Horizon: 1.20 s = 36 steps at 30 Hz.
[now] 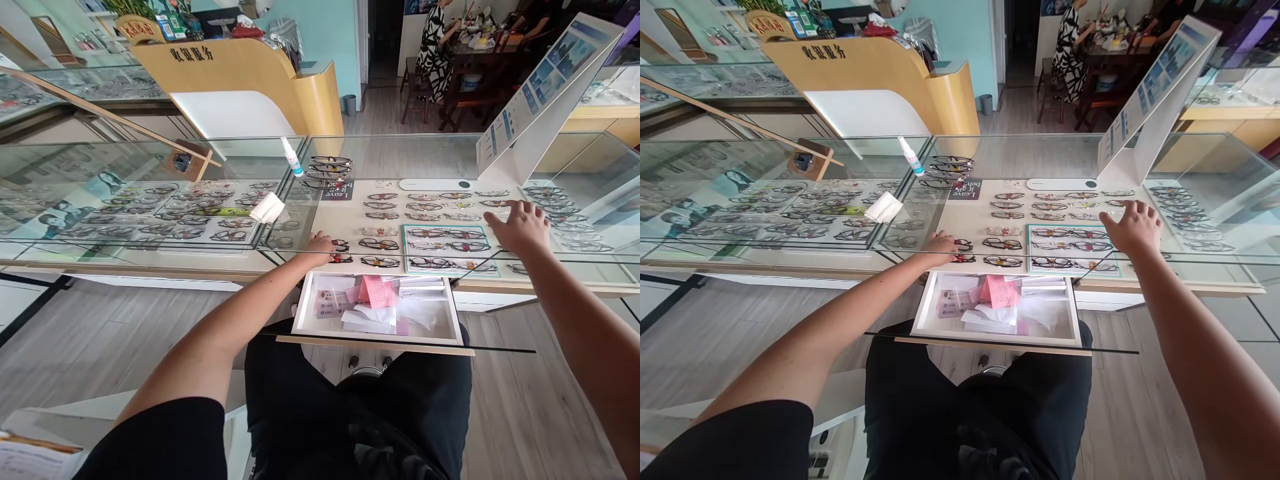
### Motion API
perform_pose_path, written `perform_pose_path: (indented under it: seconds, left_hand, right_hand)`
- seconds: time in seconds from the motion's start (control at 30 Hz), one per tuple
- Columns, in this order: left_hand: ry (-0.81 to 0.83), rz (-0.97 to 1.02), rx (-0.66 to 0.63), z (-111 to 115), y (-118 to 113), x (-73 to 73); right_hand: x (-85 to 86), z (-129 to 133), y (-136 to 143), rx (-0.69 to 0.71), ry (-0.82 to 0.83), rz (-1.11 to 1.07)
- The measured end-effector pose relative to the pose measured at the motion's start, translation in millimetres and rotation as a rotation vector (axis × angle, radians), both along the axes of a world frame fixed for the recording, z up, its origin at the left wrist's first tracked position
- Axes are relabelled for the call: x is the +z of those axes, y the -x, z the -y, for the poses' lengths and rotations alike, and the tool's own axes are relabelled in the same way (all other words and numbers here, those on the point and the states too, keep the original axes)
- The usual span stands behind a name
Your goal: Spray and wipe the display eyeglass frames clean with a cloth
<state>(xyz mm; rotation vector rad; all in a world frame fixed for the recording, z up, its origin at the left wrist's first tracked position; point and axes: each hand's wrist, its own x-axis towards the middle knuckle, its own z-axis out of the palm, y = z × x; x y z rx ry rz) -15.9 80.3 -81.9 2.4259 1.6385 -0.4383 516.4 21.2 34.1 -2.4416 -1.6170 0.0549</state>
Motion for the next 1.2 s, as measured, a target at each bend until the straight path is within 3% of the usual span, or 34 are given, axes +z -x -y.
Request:
perform_pose_path:
  seconds: [0.43,0.7,1.2]
  left_hand:
    - [-0.056,0.019,0.002,-11.7,1.8,14.7]
    - [-0.153,0.003,-0.026,-32.9,-12.5,8.2]
    - [-0.129,-0.009,-0.067,-34.8,-10.0,-7.2]
  right_hand:
    - [-6.8,-3.0,-6.9,0.011,-0.012,0.001]
    - [-4.4,-1.0,-2.4,0.009,-0.011,-0.002]
    - [3.2,1.0,0.9,0.008,0.015,-0.023]
